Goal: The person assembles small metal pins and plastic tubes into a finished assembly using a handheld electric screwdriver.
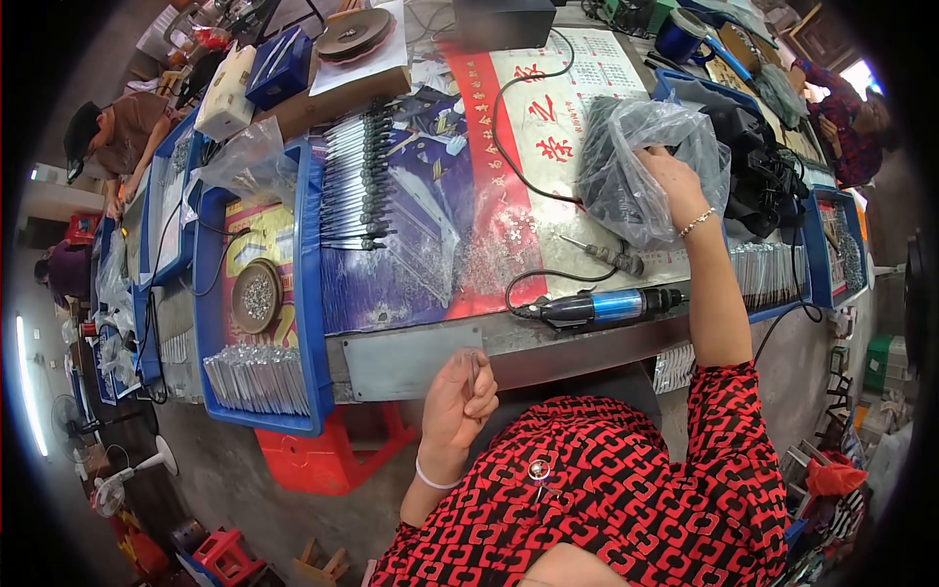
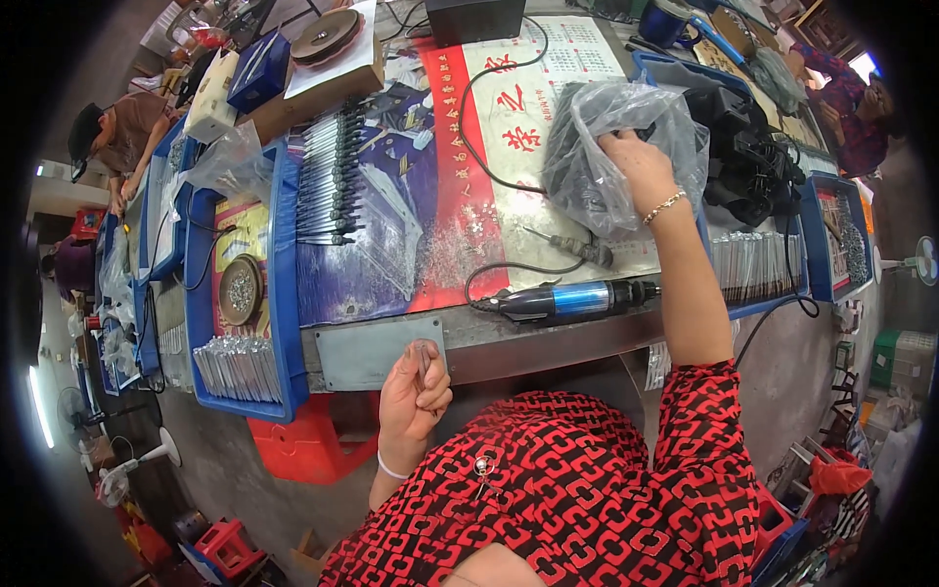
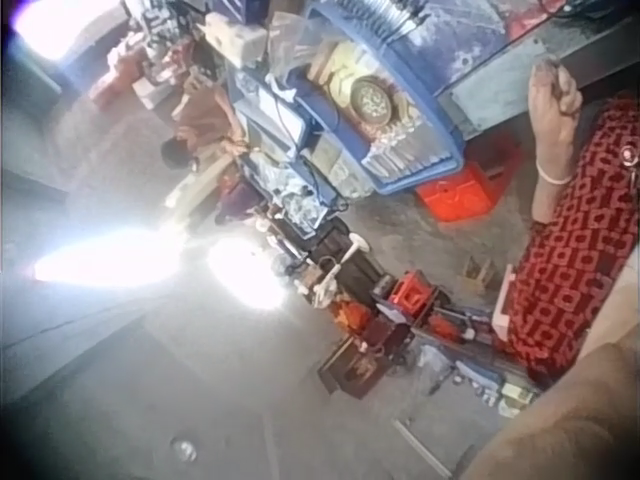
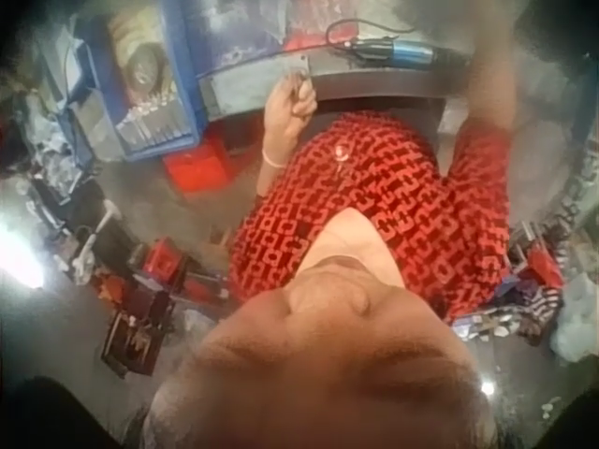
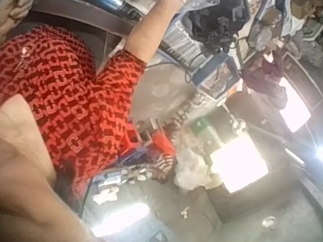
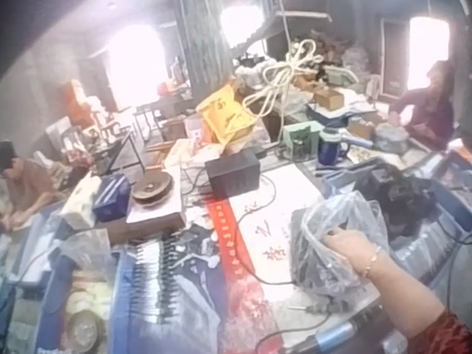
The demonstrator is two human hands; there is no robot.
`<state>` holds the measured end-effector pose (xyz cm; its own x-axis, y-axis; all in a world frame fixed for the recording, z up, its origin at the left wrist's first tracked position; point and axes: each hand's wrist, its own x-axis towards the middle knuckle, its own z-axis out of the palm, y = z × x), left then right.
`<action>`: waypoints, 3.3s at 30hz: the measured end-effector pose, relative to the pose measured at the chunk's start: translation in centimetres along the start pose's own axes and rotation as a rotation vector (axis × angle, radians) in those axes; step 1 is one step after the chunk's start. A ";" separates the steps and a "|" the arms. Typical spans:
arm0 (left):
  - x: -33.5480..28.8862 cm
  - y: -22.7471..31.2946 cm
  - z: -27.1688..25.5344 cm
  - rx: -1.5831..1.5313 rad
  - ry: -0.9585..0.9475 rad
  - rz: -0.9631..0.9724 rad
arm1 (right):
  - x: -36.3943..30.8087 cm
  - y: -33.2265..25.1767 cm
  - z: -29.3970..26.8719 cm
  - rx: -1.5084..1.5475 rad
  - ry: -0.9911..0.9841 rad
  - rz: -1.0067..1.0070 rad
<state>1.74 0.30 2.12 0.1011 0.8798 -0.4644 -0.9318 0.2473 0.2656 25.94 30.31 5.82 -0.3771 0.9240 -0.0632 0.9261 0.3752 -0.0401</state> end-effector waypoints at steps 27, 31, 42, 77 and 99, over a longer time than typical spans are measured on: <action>1.2 -0.1 1.8 0.068 -0.130 -0.127 | -12.4 -13.4 1.6 1.950 -0.621 0.125; 0.9 -0.1 2.6 0.098 -0.101 -0.126 | -12.6 -14.8 2.6 1.984 -0.696 0.145; 1.3 -0.3 1.9 0.045 -0.150 -0.186 | -12.7 -15.4 3.9 2.039 -0.642 0.268; 1.9 -0.3 -0.2 -0.162 -0.139 -0.189 | -8.0 -8.1 3.3 0.019 0.020 -0.205; -1.5 5.2 -3.6 -0.207 -0.134 0.048 | 10.2 -46.1 1.8 0.423 0.074 -0.799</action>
<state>-4.46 -1.15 1.13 0.0872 0.9378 -0.3360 -0.9868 0.1276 0.1001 -20.67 22.32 5.25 -0.8899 0.4080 0.2042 0.3012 0.8615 -0.4088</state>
